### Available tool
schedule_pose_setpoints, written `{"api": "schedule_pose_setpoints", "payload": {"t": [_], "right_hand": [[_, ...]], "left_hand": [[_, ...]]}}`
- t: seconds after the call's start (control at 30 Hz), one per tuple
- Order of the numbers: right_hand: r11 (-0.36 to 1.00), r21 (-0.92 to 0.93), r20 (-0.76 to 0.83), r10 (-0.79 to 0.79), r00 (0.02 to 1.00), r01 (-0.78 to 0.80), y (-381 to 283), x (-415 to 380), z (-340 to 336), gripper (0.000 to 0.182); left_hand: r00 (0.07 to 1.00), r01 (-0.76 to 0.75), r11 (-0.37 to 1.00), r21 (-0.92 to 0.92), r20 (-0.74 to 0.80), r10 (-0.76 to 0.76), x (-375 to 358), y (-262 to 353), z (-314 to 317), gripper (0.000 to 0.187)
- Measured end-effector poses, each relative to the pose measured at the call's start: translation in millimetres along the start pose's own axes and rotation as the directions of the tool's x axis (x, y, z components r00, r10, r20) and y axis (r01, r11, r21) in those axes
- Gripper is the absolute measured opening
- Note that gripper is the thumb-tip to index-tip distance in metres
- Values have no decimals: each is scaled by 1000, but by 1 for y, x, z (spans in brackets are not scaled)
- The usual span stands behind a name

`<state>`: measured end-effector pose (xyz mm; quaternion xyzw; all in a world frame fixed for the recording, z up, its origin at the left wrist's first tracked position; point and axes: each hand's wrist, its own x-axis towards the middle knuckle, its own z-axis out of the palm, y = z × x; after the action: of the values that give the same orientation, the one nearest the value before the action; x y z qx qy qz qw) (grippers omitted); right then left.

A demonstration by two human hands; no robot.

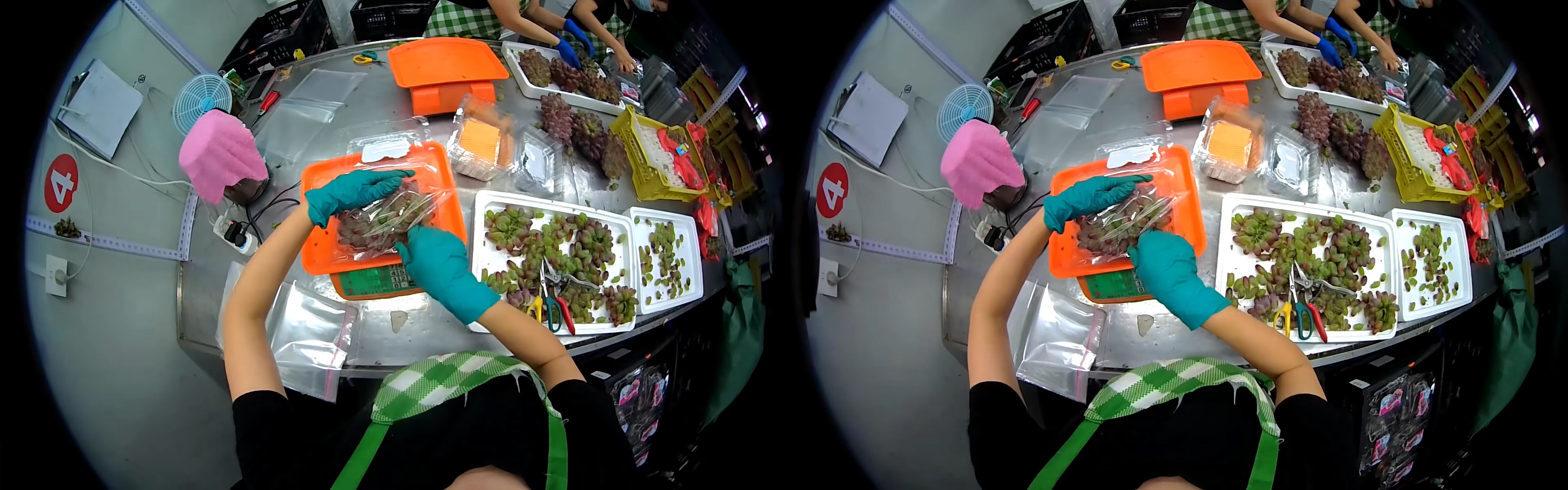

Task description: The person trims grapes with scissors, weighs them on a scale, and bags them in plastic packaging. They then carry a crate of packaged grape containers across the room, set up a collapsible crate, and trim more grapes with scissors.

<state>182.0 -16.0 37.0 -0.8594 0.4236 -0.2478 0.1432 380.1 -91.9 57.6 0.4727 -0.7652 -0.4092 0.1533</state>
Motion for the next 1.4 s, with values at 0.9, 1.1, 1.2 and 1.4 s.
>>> {"api": "schedule_pose_setpoints", "payload": {"t": [0.9, 1.1, 1.2, 1.4], "right_hand": [[681, 508, 122, 549, 827, -527, 84, 66, 28, 30], [701, 658, 13, 355, 935, -276, 92, 64, 24, 27], [195, 866, 374, 356, 856, -460, 104, 57, 16, 36], [347, 766, 406, 391, 826, -541, 65, 18, -41, 49]], "left_hand": [[905, -171, 586, -792, -362, -225, 21, -100, -48, 37], [920, -186, 817, -547, -388, -51, -50, 27, -23, 66], [910, -283, 947, -154, -354, 215, -83, 21, -1, 80], [740, -220, 974, -57, -660, 129, -107, -8, 66, 59]]}}
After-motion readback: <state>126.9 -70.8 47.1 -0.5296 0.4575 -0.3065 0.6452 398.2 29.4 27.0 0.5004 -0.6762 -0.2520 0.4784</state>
